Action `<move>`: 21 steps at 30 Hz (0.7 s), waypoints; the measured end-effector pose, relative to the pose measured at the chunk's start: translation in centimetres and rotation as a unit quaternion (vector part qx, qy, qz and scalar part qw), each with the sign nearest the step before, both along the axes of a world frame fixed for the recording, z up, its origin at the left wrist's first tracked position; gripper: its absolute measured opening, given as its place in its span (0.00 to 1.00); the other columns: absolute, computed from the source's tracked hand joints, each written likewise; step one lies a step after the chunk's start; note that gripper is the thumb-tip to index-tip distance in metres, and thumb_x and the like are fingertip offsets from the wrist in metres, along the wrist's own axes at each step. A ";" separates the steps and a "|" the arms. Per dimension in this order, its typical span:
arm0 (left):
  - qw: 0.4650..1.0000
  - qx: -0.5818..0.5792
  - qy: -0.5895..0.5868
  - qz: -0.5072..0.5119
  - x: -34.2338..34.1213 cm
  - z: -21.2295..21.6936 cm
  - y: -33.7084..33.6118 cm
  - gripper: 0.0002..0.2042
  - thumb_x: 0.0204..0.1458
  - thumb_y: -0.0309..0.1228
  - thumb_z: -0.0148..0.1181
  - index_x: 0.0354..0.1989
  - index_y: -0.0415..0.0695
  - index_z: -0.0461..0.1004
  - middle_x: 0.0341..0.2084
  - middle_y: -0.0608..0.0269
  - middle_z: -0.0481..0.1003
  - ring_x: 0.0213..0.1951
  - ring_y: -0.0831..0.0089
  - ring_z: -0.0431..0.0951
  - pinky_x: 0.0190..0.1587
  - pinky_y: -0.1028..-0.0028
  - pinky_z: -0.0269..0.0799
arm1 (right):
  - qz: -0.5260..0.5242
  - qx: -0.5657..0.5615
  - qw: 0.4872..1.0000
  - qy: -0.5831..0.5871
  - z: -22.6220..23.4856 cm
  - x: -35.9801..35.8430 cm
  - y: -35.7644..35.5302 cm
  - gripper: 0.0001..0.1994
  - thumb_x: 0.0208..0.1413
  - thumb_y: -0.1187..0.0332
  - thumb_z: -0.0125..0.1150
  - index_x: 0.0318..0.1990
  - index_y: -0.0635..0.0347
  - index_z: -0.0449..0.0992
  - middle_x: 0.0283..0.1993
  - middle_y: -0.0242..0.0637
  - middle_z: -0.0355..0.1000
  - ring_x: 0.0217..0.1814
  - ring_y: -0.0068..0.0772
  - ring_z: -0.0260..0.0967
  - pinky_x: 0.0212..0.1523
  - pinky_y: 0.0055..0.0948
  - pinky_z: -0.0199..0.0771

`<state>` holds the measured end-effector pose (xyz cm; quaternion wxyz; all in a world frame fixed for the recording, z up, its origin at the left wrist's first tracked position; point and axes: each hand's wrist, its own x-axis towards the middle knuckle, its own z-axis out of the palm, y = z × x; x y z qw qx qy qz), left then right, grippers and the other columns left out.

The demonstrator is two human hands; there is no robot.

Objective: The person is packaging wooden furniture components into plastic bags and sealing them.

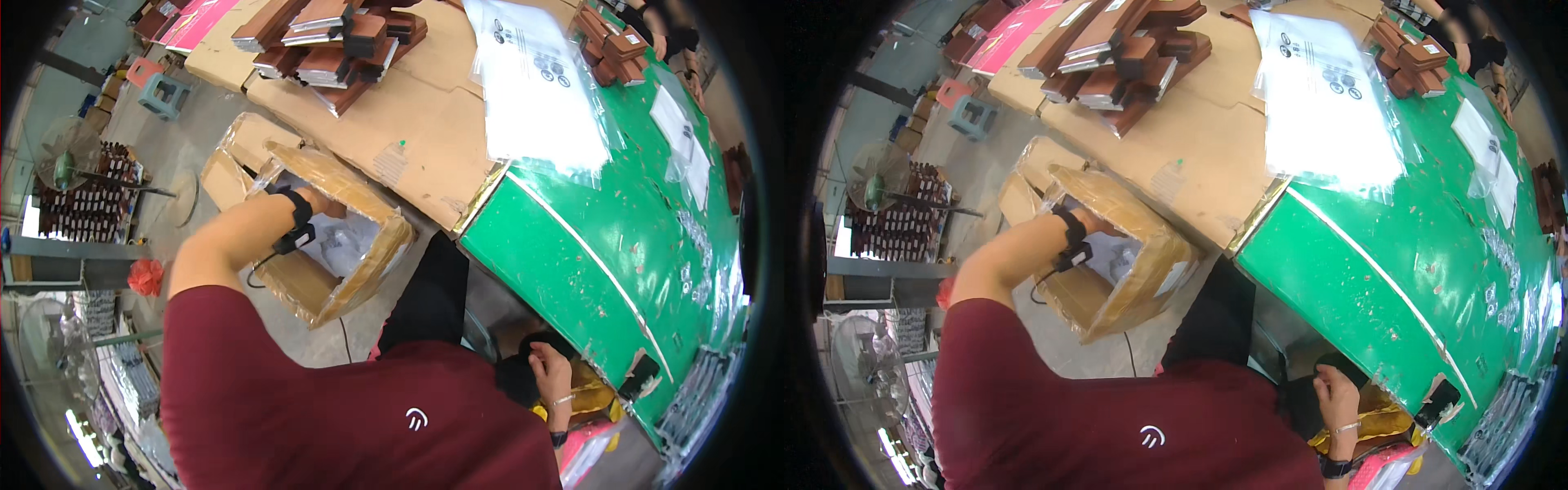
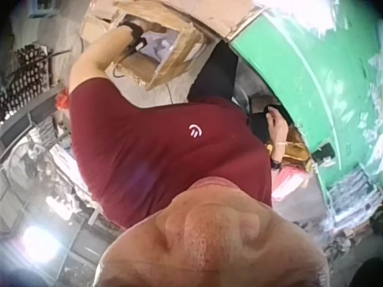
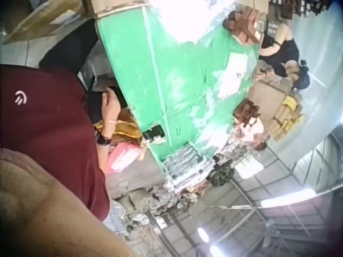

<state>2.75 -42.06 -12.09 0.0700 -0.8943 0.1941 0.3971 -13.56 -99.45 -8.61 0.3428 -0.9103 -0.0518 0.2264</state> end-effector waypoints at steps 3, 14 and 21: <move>0.999 0.025 0.027 0.024 -1.6 1.5 -0.5 0.22 0.46 0.42 0.65 0.46 0.40 0.80 0.43 0.48 0.80 0.49 0.54 0.79 0.53 0.62 0.73 | 0.036 -0.005 0.999 -0.018 -0.6 1.7 0.6 0.12 0.54 0.73 0.62 0.47 0.61 0.77 0.39 0.46 0.78 0.40 0.45 0.78 0.41 0.38 0.76; 0.964 0.134 0.203 -0.106 0.3 -0.2 -2.9 0.34 0.46 0.40 0.68 0.66 0.54 0.68 0.74 0.52 0.47 0.69 0.55 0.60 0.66 0.59 0.62 | 0.138 0.015 0.986 -0.096 0.7 3.1 3.5 0.14 0.53 0.72 0.63 0.48 0.60 0.77 0.41 0.44 0.78 0.42 0.44 0.78 0.43 0.38 0.76; 0.987 0.046 0.140 -0.067 -0.4 -2.6 -0.2 0.21 0.47 0.44 0.65 0.43 0.39 0.82 0.40 0.49 0.82 0.42 0.52 0.81 0.47 0.57 0.74 | 0.061 -0.005 0.995 -0.079 0.4 0.6 1.3 0.14 0.53 0.71 0.62 0.48 0.60 0.77 0.42 0.45 0.78 0.42 0.45 0.77 0.43 0.39 0.76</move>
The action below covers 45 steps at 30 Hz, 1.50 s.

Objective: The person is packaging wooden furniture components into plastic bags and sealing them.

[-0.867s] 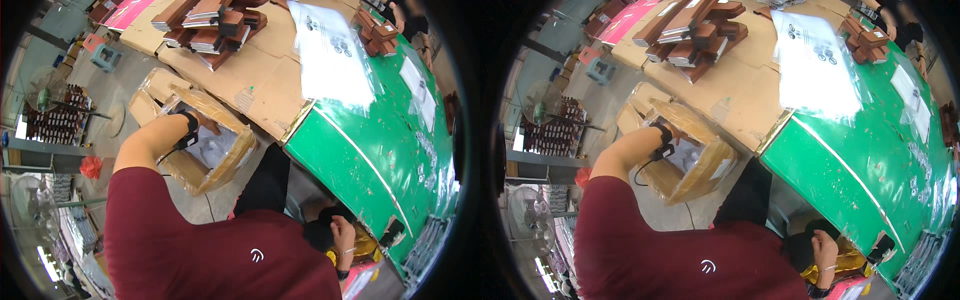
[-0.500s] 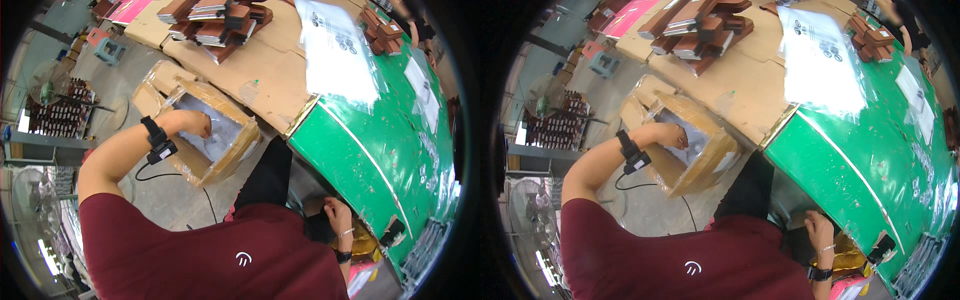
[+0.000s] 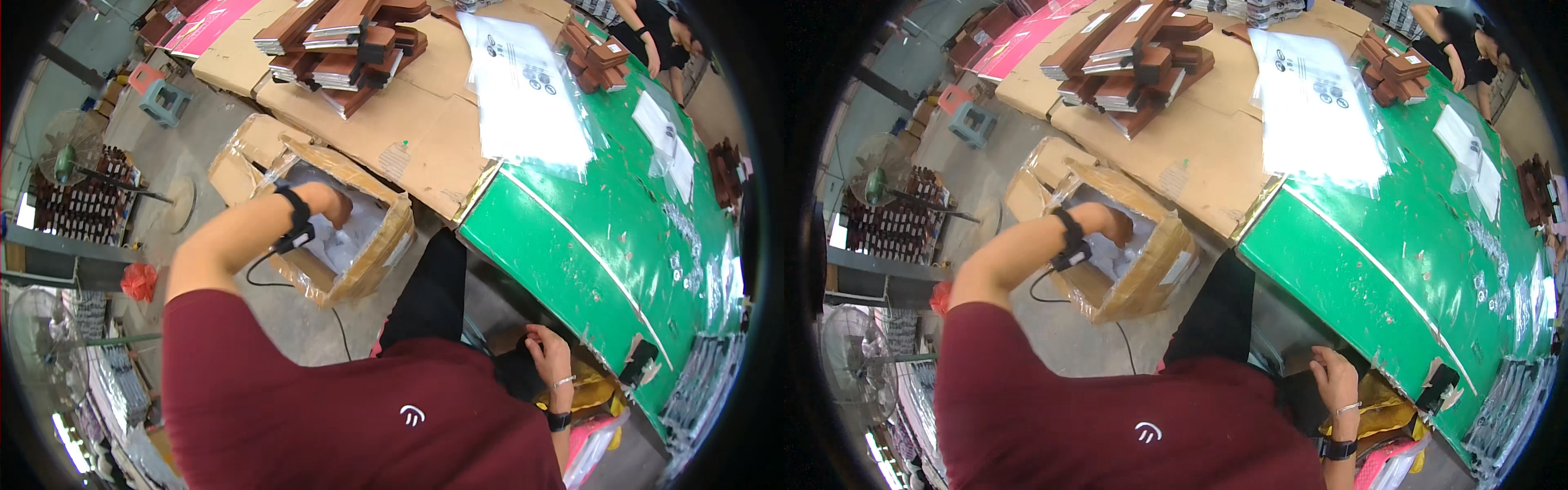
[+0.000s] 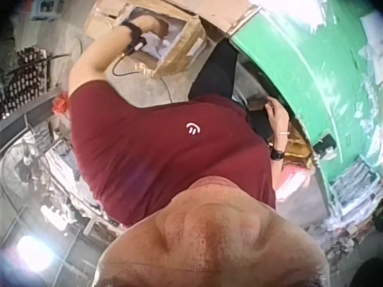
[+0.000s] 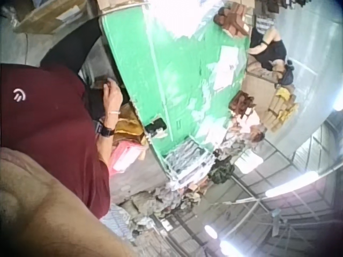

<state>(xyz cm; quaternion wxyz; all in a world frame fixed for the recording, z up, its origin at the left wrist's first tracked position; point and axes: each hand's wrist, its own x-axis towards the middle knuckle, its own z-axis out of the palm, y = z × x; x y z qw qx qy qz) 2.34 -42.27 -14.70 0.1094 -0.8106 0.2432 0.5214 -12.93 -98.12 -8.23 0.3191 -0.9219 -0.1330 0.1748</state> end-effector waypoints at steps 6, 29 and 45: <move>0.904 -0.234 -0.276 0.227 -6.1 25.1 -2.0 0.11 0.57 0.33 0.59 0.38 0.37 0.82 0.36 0.53 0.80 0.40 0.63 0.80 0.45 0.67 0.73 | 0.055 0.022 0.998 -0.008 0.0 1.4 2.3 0.12 0.53 0.71 0.62 0.46 0.61 0.78 0.41 0.46 0.78 0.43 0.48 0.77 0.44 0.39 0.76; 0.570 -0.686 -0.129 0.434 -7.3 16.2 -25.6 0.31 0.55 0.38 0.68 0.64 0.37 0.67 0.52 0.55 0.75 0.54 0.70 0.73 0.57 0.71 0.67 | -0.157 0.626 0.762 0.052 7.5 6.1 11.3 0.18 0.58 0.68 0.67 0.54 0.63 0.74 0.50 0.33 0.77 0.50 0.22 0.73 0.53 0.26 0.72; 0.538 -0.684 -0.049 0.491 -3.8 11.6 -29.9 0.10 0.62 0.34 0.58 0.43 0.40 0.80 0.34 0.73 0.78 0.36 0.86 0.72 0.41 0.81 0.67 | -0.173 0.504 0.810 0.244 2.5 4.0 -1.8 0.24 0.57 0.58 0.68 0.57 0.62 0.73 0.50 0.30 0.76 0.48 0.20 0.72 0.50 0.24 0.71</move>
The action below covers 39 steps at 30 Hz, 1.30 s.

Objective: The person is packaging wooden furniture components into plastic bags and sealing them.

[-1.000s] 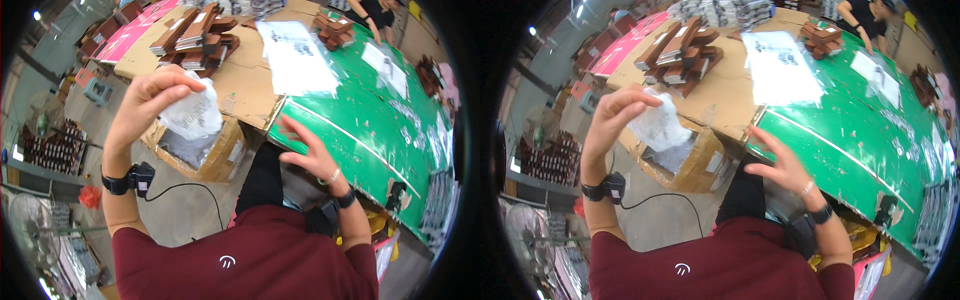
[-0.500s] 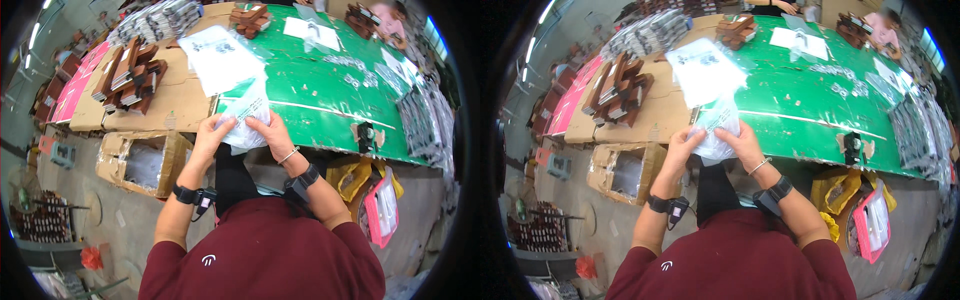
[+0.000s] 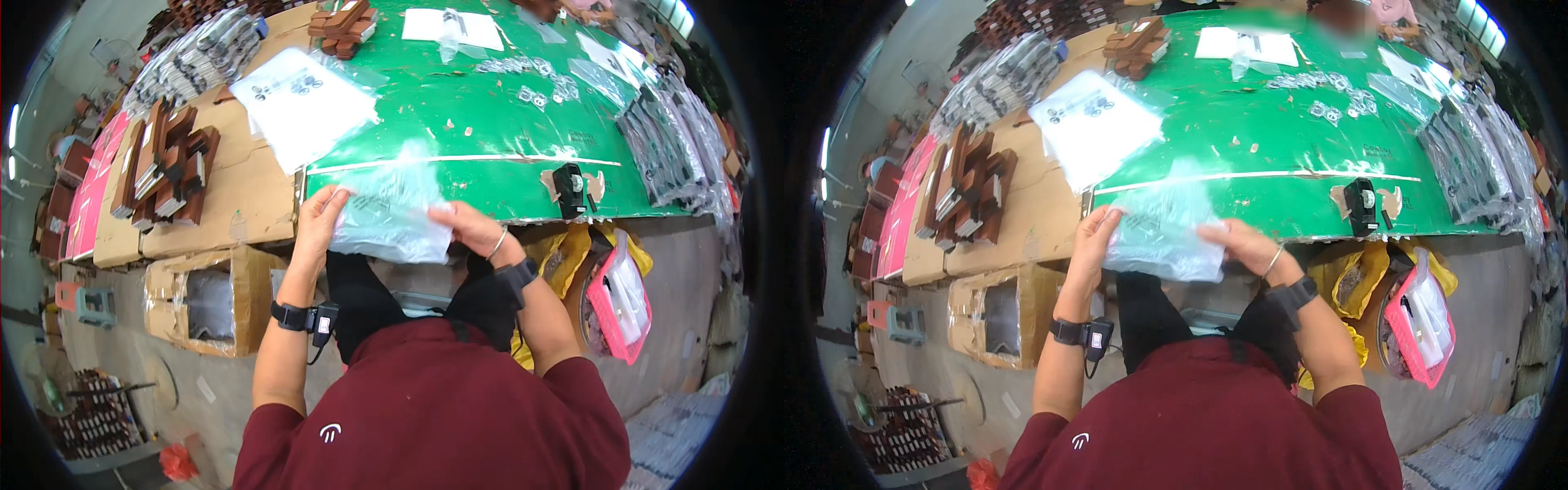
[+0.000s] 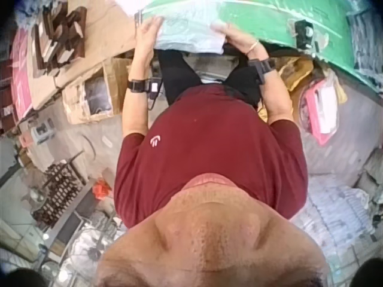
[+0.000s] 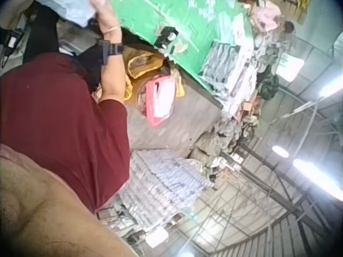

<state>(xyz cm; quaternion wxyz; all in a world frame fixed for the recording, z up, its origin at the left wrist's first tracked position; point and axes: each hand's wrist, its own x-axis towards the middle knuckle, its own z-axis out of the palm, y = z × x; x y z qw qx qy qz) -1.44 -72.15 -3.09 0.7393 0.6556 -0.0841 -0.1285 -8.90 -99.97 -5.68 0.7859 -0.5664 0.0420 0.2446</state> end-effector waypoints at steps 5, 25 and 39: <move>0.993 0.112 0.010 -0.019 1.7 -1.2 0.8 0.10 0.61 0.34 0.59 0.42 0.40 0.80 0.32 0.75 0.75 0.34 0.86 0.68 0.37 0.81 0.62 | -0.118 -0.125 0.957 -0.233 -1.2 0.1 -0.1 0.13 0.57 0.63 0.68 0.45 0.60 0.79 0.47 0.30 0.76 0.49 0.23 0.70 0.54 0.27 0.68; 0.763 0.467 -0.430 -0.122 4.3 -7.6 -5.8 0.47 0.45 0.56 0.66 0.74 0.60 0.52 0.74 0.58 0.47 0.74 0.50 0.45 0.70 0.41 0.41 | -0.199 -0.577 0.757 -0.233 -4.9 10.0 -2.8 0.16 0.54 0.54 0.64 0.40 0.56 0.79 0.37 0.47 0.78 0.39 0.53 0.75 0.39 0.46 0.75; 0.742 0.533 -0.401 -0.074 1.8 -8.3 -5.9 0.50 0.40 0.69 0.61 0.73 0.61 0.56 0.74 0.49 0.44 0.74 0.43 0.40 0.68 0.32 0.31 | 0.004 -0.617 0.645 -0.451 -2.4 5.1 -1.5 0.33 0.53 0.57 0.66 0.68 0.38 0.64 0.74 0.39 0.55 0.72 0.49 0.56 0.70 0.55 0.51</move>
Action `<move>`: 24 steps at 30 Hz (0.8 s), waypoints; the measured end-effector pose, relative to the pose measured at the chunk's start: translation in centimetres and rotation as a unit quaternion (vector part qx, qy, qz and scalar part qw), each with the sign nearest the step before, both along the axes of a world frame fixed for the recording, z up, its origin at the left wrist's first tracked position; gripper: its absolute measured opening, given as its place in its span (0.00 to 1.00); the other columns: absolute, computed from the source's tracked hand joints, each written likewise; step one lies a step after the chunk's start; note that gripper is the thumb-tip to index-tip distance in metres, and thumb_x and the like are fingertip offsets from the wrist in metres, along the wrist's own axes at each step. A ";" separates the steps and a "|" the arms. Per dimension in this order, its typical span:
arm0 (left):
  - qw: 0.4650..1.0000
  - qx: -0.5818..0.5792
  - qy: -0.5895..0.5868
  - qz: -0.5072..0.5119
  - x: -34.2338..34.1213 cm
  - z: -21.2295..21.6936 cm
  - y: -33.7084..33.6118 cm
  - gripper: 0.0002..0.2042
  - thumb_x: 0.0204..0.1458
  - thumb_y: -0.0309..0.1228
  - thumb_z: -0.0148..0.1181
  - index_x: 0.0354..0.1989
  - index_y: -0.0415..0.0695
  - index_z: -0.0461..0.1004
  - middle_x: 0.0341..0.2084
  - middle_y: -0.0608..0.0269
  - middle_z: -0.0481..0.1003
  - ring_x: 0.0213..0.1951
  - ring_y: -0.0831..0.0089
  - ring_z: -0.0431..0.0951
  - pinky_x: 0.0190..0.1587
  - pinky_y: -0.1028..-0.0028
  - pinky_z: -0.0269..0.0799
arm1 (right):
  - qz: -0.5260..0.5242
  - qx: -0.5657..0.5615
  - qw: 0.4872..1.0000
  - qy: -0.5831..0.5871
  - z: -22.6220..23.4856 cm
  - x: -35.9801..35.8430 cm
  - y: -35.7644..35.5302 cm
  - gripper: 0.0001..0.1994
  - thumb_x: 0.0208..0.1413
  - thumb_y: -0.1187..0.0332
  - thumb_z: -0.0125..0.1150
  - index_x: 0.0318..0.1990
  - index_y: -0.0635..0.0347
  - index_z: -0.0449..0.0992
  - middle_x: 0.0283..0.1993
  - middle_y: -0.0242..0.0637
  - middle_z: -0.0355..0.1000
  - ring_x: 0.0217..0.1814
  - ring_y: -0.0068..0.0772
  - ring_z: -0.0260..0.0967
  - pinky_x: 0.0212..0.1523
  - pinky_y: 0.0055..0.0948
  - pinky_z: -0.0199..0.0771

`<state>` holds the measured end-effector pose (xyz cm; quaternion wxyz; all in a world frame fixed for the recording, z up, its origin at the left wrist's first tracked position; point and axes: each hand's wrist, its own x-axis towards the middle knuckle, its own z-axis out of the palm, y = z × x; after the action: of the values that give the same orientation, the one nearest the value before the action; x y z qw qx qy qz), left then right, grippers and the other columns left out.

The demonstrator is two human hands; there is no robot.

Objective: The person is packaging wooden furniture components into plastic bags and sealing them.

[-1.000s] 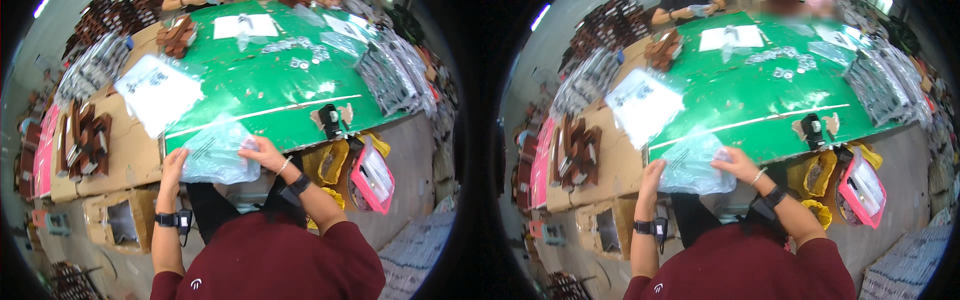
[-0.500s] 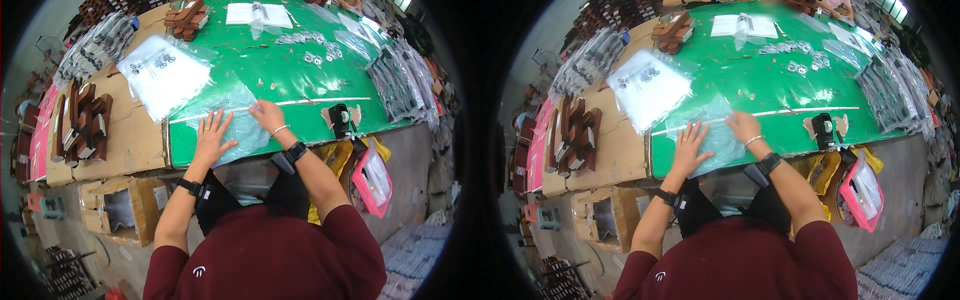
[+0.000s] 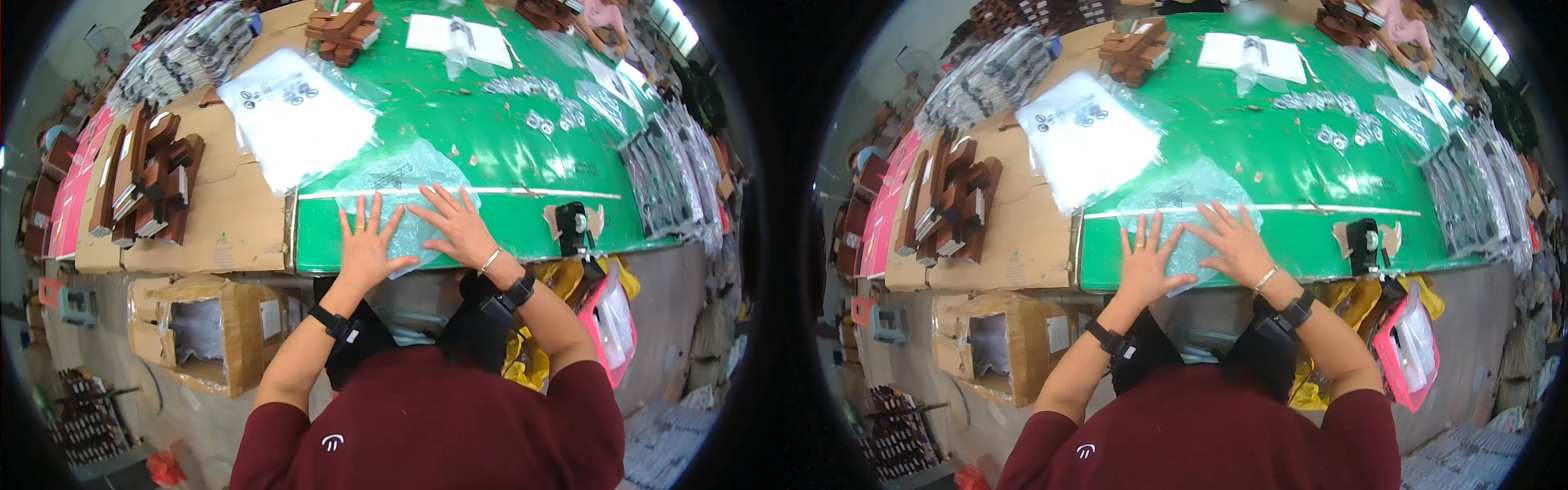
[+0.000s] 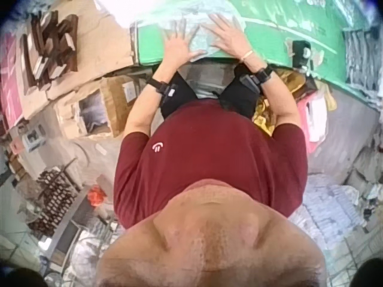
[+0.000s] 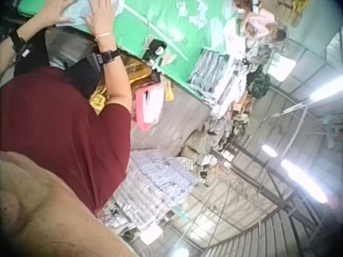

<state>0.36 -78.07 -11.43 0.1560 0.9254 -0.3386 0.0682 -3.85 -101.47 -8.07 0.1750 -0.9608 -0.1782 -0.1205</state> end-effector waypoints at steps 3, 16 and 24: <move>1.000 0.006 -0.010 0.011 -0.5 0.0 0.2 0.50 0.41 0.71 0.58 0.73 0.62 0.55 0.74 0.46 0.43 0.74 0.43 0.39 0.68 0.32 0.32 | -0.026 -0.081 0.995 0.049 -1.5 0.0 -3.1 0.34 0.53 0.56 0.66 0.68 0.36 0.64 0.75 0.36 0.54 0.76 0.46 0.50 0.72 0.67 0.39; 0.999 0.042 0.009 0.004 0.4 -0.2 0.0 0.50 0.43 0.71 0.57 0.74 0.62 0.52 0.75 0.48 0.40 0.75 0.45 0.36 0.68 0.34 0.29 | -0.053 0.121 0.989 -0.061 1.2 -3.3 3.5 0.22 0.54 0.64 0.64 0.58 0.52 0.73 0.65 0.41 0.67 0.66 0.47 0.64 0.66 0.46 0.63; 0.999 0.026 -0.009 0.017 0.5 -1.3 0.6 0.50 0.41 0.72 0.57 0.74 0.62 0.53 0.74 0.47 0.44 0.75 0.45 0.39 0.69 0.34 0.31 | -0.091 0.133 0.987 -0.004 -1.9 -4.8 1.9 0.27 0.53 0.61 0.66 0.62 0.49 0.71 0.71 0.42 0.60 0.76 0.46 0.52 0.73 0.56 0.44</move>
<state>0.89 -77.49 -12.72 0.1277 0.9341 -0.3259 0.0702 -8.67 -99.56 -9.96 0.2886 -0.9408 -0.0728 -0.1623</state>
